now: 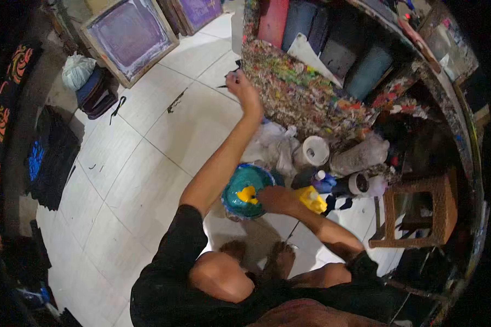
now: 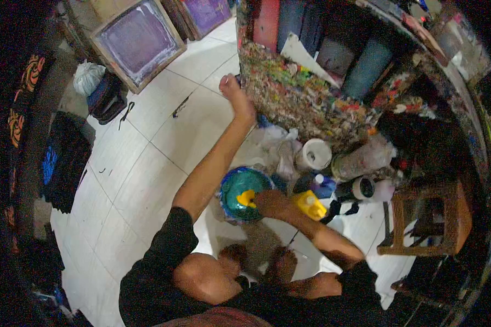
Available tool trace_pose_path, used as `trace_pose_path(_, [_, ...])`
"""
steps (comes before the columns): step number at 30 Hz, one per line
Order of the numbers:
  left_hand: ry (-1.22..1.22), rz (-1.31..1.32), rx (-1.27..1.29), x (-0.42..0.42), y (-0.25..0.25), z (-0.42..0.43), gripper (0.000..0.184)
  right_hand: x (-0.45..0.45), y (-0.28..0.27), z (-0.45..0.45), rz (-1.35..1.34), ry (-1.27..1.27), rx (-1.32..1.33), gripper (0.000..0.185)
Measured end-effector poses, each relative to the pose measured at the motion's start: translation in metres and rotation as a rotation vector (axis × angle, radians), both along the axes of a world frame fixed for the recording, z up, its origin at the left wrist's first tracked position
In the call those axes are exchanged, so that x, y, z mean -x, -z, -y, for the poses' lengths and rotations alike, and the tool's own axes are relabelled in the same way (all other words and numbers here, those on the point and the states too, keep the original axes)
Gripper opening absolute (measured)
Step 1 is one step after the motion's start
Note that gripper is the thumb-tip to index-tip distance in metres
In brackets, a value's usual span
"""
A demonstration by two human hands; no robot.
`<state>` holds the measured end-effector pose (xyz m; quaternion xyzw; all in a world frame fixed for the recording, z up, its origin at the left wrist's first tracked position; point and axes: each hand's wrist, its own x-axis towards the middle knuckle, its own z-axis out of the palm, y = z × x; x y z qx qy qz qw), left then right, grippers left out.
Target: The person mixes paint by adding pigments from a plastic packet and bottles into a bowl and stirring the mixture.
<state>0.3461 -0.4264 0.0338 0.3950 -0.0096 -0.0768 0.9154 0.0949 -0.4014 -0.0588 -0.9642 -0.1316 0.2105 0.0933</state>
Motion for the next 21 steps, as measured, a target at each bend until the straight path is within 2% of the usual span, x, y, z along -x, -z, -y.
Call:
trace_pose_path(2, [-0.354,0.086,-0.507,-0.009,-0.021,0.046,0.062,0.001,0.000,-0.003,-0.016,0.054,-0.074,0.023])
trace_pose_path(4, [-0.426,0.189,-0.440,0.005,-0.032,0.073,0.067,0.005,0.026,-0.001,-0.009,0.033,-0.071,0.024])
trace_pose_path(6, [-0.443,0.327,-0.385,0.021,-0.033,0.090,0.068,0.003,0.029,0.006,-0.007,0.031,-0.084,0.027])
trace_pose_path(8, [-0.362,0.355,-0.298,0.039,-0.031,0.076,0.065,0.008,0.013,0.004,-0.042,0.064,-0.108,0.033])
trace_pose_path(10, [-0.121,0.065,0.234,0.040,-0.014,0.063,0.063,0.008,-0.003,0.004,-0.105,0.094,-0.149,0.033])
trace_pose_path(11, [-0.020,0.074,0.314,0.041,-0.007,0.055,0.060,0.007,-0.005,0.004,-0.174,0.106,-0.170,0.032])
trace_pose_path(14, [0.006,0.201,0.271,0.048,0.007,0.057,0.057,0.009,0.027,0.003,-0.049,0.057,-0.250,0.029])
trace_pose_path(16, [0.031,0.192,0.303,0.055,0.005,0.066,0.057,0.014,0.038,-0.003,0.034,0.052,-0.213,0.028])
trace_pose_path(18, [-0.098,0.297,0.148,0.067,0.001,0.069,0.059,0.014,0.042,0.000,0.125,0.055,-0.167,0.026])
trace_pose_path(20, [-0.032,0.306,0.118,0.073,0.009,0.072,0.060,0.013,0.041,0.004,0.216,-0.027,-0.439,0.025])
trace_pose_path(21, [0.031,0.310,0.086,0.075,0.014,0.071,0.061,0.013,0.042,0.001,0.220,-0.021,-0.442,0.025])
